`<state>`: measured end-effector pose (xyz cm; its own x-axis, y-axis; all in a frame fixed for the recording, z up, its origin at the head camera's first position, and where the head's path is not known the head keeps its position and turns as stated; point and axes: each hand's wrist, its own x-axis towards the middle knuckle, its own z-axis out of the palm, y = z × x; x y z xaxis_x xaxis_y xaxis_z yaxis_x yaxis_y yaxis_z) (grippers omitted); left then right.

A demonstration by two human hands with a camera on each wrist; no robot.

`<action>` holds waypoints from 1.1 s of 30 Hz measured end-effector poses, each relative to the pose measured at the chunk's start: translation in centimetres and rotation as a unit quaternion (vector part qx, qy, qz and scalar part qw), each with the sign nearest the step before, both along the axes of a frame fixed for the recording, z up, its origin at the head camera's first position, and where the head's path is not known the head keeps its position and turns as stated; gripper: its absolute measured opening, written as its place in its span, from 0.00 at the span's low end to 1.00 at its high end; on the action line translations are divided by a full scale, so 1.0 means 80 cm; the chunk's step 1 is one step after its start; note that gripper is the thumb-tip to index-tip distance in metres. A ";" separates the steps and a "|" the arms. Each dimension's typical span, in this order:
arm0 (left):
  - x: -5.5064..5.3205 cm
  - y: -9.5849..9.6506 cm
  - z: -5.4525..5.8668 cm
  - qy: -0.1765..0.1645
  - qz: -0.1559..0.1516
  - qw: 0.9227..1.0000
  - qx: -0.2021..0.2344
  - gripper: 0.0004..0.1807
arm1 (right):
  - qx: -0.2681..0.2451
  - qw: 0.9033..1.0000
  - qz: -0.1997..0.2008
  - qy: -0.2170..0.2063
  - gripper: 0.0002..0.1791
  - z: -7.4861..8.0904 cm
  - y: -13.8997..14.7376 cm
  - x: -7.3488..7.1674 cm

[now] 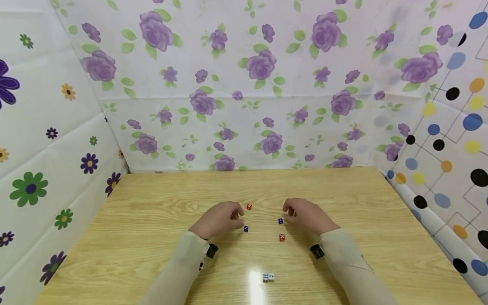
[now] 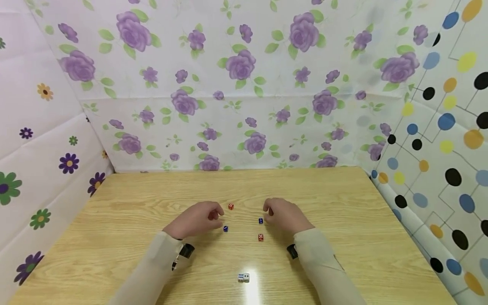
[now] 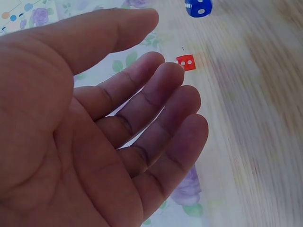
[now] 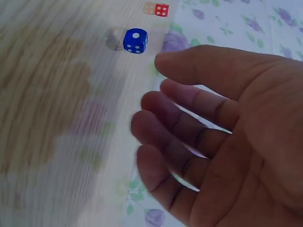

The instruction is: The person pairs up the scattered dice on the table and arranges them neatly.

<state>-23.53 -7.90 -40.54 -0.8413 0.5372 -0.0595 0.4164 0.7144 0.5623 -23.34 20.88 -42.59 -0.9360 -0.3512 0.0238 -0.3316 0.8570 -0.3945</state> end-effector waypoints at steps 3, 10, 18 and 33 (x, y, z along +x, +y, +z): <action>0.001 0.000 -0.002 0.001 0.006 1.000 -0.011 0.15 | 0.014 1.000 0.005 -0.012 0.11 -0.002 -0.002 0.000; 0.002 0.003 -0.004 -0.001 -0.002 1.000 -0.028 0.16 | 0.038 0.999 0.001 -0.001 0.11 -0.001 0.000 0.002; 0.004 0.002 -0.009 -0.002 -0.011 0.999 -0.033 0.12 | 0.034 0.999 0.004 -0.008 0.09 -0.004 -0.004 0.001; 0.002 0.001 -0.014 0.007 -0.012 0.999 -0.038 0.12 | 0.032 0.999 0.002 -0.006 0.08 -0.011 -0.004 -0.001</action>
